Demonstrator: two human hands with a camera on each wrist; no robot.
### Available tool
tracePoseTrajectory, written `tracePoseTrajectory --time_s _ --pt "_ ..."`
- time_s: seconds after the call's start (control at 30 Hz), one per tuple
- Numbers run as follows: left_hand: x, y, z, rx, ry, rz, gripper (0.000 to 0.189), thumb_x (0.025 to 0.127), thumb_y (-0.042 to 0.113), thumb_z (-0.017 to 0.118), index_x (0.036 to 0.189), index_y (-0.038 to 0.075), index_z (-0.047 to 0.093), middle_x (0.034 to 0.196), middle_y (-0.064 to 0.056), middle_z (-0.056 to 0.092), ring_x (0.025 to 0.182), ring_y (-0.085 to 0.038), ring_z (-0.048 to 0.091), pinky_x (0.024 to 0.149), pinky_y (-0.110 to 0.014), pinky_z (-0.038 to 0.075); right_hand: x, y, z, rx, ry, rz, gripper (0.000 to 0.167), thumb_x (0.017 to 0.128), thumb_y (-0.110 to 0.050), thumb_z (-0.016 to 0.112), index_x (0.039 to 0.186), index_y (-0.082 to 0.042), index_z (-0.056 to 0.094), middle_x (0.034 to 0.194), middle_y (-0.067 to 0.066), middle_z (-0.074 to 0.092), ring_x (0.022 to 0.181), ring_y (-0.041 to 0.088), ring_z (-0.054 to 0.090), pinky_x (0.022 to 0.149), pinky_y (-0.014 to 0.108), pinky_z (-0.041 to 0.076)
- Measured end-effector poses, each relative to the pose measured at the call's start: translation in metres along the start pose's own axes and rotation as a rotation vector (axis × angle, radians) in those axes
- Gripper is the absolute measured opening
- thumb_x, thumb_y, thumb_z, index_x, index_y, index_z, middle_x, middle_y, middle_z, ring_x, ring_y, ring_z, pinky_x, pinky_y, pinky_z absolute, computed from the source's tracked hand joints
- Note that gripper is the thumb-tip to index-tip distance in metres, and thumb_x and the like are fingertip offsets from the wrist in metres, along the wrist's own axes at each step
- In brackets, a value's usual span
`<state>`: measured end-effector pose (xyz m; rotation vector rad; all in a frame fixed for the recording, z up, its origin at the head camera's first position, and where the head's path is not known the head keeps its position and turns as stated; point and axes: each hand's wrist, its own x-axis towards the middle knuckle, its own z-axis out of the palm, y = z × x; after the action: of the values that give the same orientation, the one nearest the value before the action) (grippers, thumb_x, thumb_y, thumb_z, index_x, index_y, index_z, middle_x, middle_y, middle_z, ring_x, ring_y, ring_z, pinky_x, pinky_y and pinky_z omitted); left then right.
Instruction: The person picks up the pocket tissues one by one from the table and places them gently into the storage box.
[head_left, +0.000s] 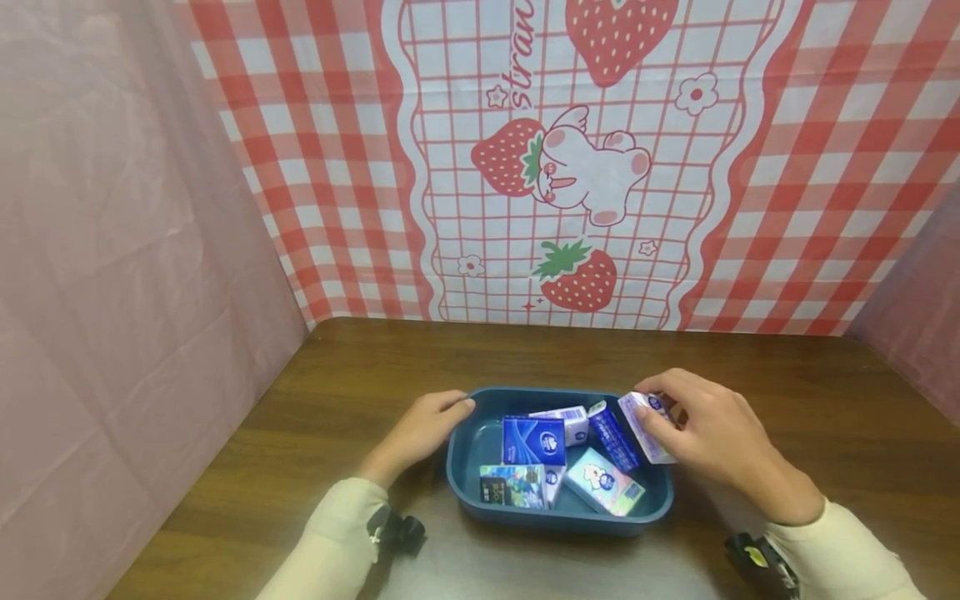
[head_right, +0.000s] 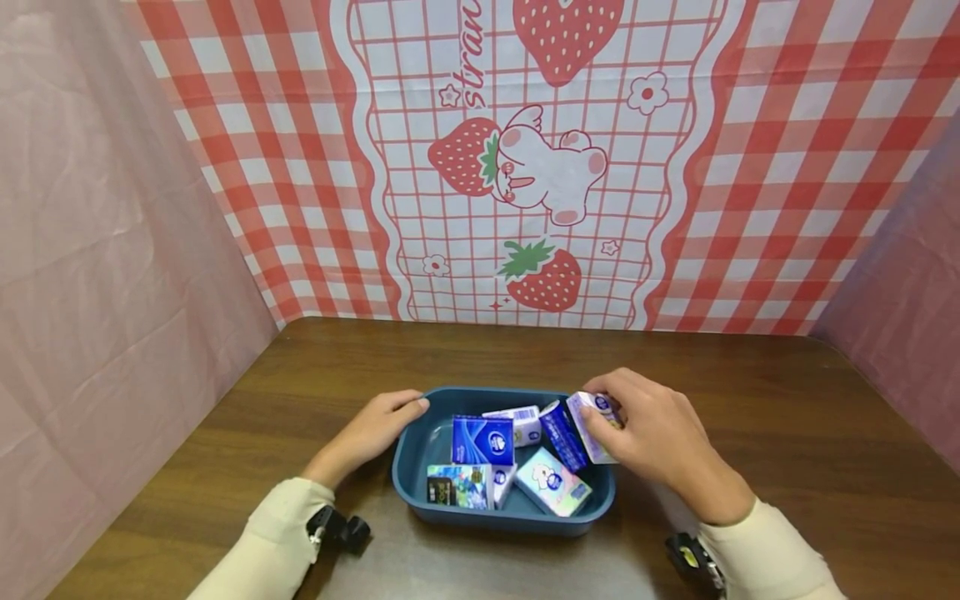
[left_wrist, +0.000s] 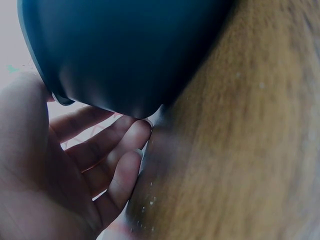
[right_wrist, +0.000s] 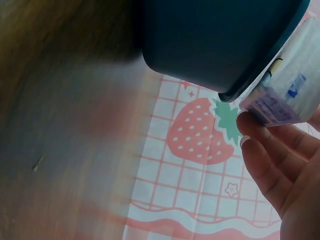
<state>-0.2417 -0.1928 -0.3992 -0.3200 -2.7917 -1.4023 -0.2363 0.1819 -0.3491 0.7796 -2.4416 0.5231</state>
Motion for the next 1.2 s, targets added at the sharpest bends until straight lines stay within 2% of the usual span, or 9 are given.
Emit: tracePoseTrajectory --time_s 0.3,0.53,0.67,0.83,0.93,1.2 --pt "0.0 0.001 0.0 0.002 0.0 0.005 0.035 0.102 0.04 0.053 0.119 0.014 0.071 0.108 0.0 0.07 0.103 -0.019 0.063 0.095 -0.049 0.05 0.001 -0.004 -0.002 0.018 0.01 -0.06 0.024 0.081 -0.027 0.08 0.102 -0.02 0.071 0.092 -0.011 0.066 0.067 0.005 0.052 0.055 0.024 0.048" --pt "-0.001 0.001 -0.001 0.003 0.0 -0.003 0.037 0.102 0.039 0.053 0.123 0.013 0.07 0.114 -0.004 0.069 0.11 -0.023 0.063 0.099 -0.051 0.048 0.002 -0.006 -0.003 0.042 0.013 -0.1 0.025 0.08 -0.024 0.081 0.102 -0.023 0.07 0.091 -0.015 0.063 0.068 0.003 0.051 0.055 0.023 0.048" --pt "-0.001 0.0 -0.001 0.002 0.007 -0.007 0.038 0.102 0.039 0.054 0.124 0.012 0.069 0.117 -0.005 0.069 0.112 -0.025 0.063 0.1 -0.051 0.048 0.004 -0.005 -0.003 0.08 0.009 -0.15 0.027 0.079 -0.023 0.082 0.104 -0.023 0.071 0.094 -0.016 0.064 0.068 0.001 0.052 0.056 0.023 0.049" --pt "-0.001 -0.001 -0.001 -0.002 0.01 -0.002 0.037 0.102 0.039 0.054 0.122 0.013 0.07 0.114 -0.004 0.07 0.11 -0.024 0.063 0.099 -0.05 0.048 0.004 -0.004 -0.003 0.113 0.013 -0.222 0.031 0.077 -0.021 0.082 0.105 -0.023 0.071 0.098 -0.016 0.065 0.07 0.0 0.053 0.059 0.016 0.047" --pt "-0.001 -0.001 -0.001 -0.006 0.005 0.001 0.036 0.102 0.039 0.054 0.12 0.014 0.071 0.111 -0.002 0.07 0.108 -0.022 0.063 0.098 -0.05 0.049 0.004 -0.004 -0.003 0.112 0.018 -0.233 0.031 0.077 -0.021 0.082 0.105 -0.023 0.071 0.099 -0.016 0.065 0.071 -0.001 0.053 0.061 0.012 0.045" --pt "0.0 -0.002 0.0 -0.01 -0.005 0.0 0.035 0.102 0.04 0.053 0.119 0.014 0.071 0.108 -0.001 0.07 0.104 -0.02 0.063 0.096 -0.049 0.05 0.003 -0.011 -0.005 0.141 0.007 -0.251 0.032 0.078 -0.021 0.081 0.107 -0.023 0.07 0.101 -0.015 0.065 0.07 -0.001 0.052 0.057 0.016 0.047"
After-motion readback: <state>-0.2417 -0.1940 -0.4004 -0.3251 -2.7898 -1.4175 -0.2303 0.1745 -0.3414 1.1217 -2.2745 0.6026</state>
